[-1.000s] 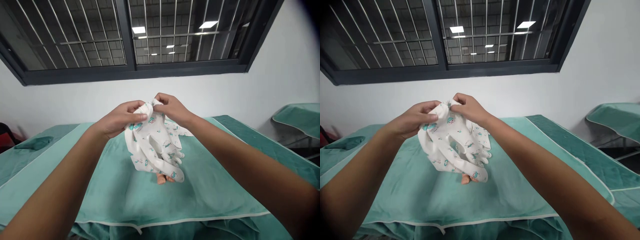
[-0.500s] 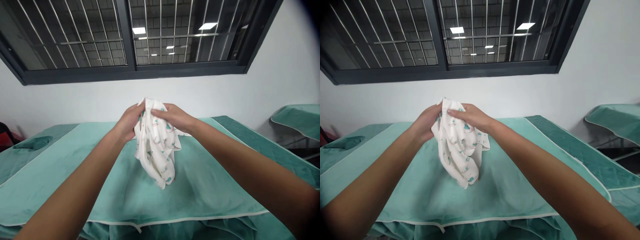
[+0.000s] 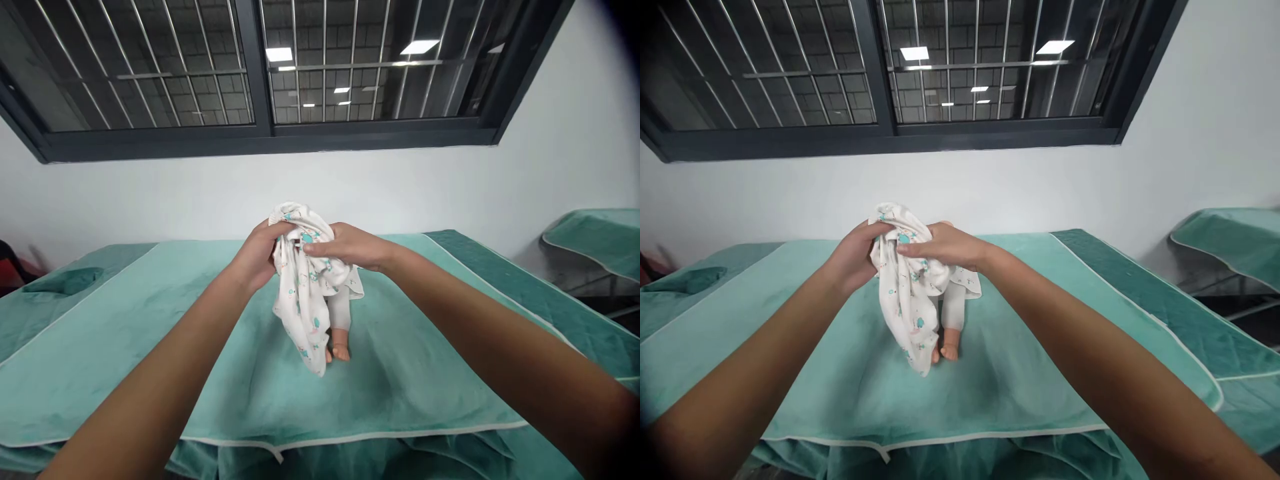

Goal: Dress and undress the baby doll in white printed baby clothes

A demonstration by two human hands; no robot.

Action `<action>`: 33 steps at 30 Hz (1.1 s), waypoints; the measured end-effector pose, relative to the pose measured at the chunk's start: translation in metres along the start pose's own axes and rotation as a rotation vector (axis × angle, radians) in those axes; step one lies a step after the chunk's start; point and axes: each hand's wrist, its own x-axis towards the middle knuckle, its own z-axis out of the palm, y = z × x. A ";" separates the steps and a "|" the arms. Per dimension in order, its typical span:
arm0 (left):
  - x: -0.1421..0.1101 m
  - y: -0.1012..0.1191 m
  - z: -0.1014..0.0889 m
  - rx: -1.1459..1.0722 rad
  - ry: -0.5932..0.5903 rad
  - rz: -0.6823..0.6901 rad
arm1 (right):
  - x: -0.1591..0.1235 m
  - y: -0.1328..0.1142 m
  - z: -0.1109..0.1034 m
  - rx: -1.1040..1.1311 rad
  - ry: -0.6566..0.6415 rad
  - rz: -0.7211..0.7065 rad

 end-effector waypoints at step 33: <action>-0.010 -0.025 -0.018 0.185 -0.389 -0.251 | 0.005 0.024 0.007 0.525 0.248 -0.135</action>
